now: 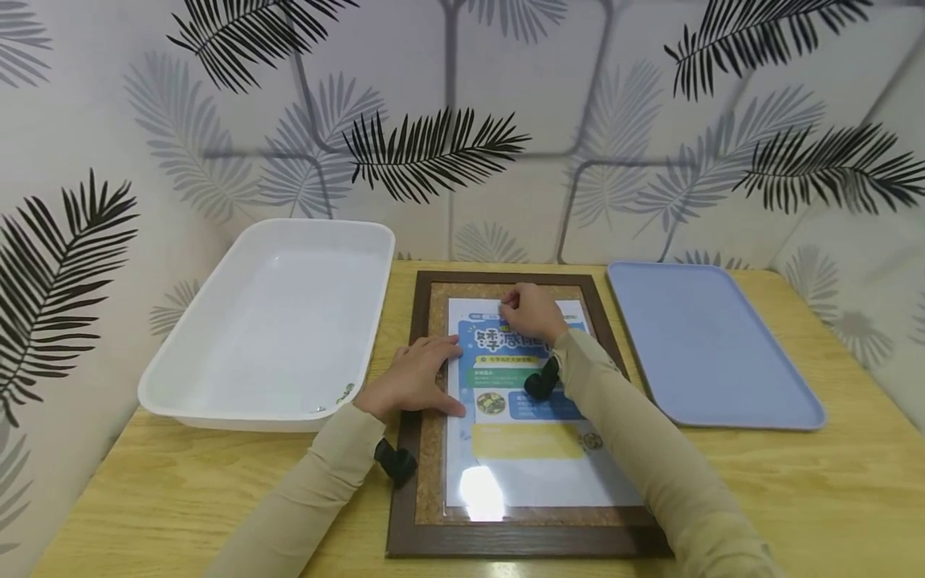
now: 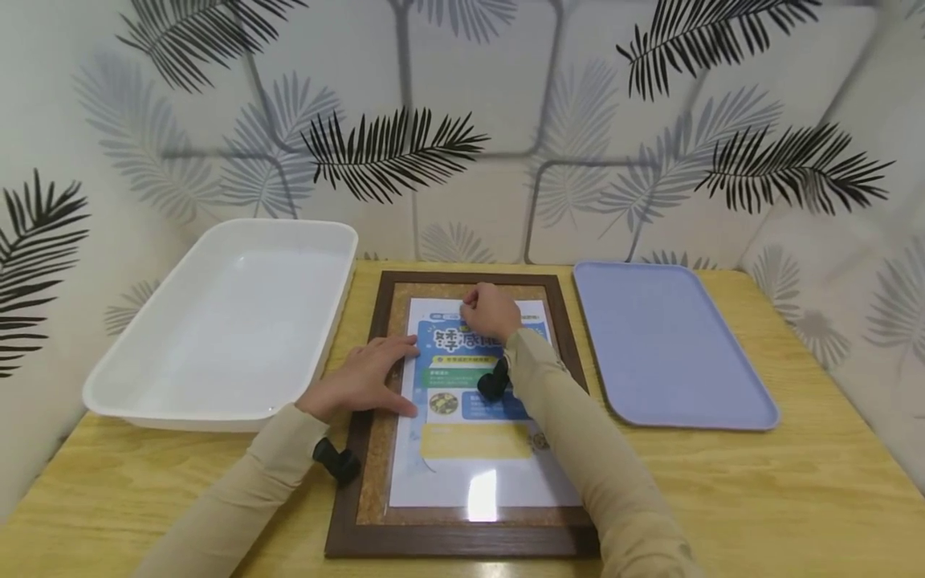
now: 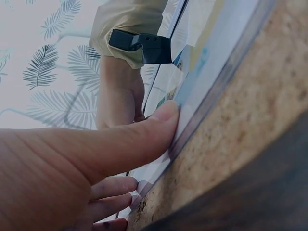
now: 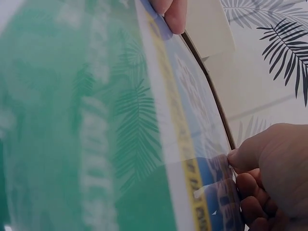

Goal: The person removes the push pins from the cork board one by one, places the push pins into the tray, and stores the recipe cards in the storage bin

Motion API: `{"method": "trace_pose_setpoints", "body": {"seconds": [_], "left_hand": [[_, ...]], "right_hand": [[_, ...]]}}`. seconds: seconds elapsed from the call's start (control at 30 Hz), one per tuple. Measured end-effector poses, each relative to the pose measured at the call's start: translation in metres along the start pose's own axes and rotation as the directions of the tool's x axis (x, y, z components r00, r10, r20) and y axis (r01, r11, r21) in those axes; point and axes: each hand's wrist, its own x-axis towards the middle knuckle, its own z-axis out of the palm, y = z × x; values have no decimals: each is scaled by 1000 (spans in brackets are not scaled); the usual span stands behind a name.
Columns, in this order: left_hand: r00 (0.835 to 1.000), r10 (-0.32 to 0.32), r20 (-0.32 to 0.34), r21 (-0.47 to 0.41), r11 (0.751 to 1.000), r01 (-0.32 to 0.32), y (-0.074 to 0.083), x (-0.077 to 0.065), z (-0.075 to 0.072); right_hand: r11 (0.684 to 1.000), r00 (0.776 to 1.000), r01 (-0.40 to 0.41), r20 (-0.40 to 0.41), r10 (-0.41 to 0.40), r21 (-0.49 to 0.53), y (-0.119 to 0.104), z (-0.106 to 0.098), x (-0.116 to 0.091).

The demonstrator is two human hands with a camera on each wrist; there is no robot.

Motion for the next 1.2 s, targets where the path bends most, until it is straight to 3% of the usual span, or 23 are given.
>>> {"method": "trace_pose_setpoints", "body": {"seconds": [0.33,1.0,1.2], "left_hand": [[1000,1,11,-5,1000,-1,-3,5,2],[999,-19,32,1,1000,19,3,6,-6],[999,-25,31,-8,1000,25,6,6,-6]], "right_hand": [[999,998,-44,32,44,1,3,-1,8],[1000,976,-21,216,19,4,6,-10,24],[1000,973,-13,231,11,7,8,-9,24]]}}
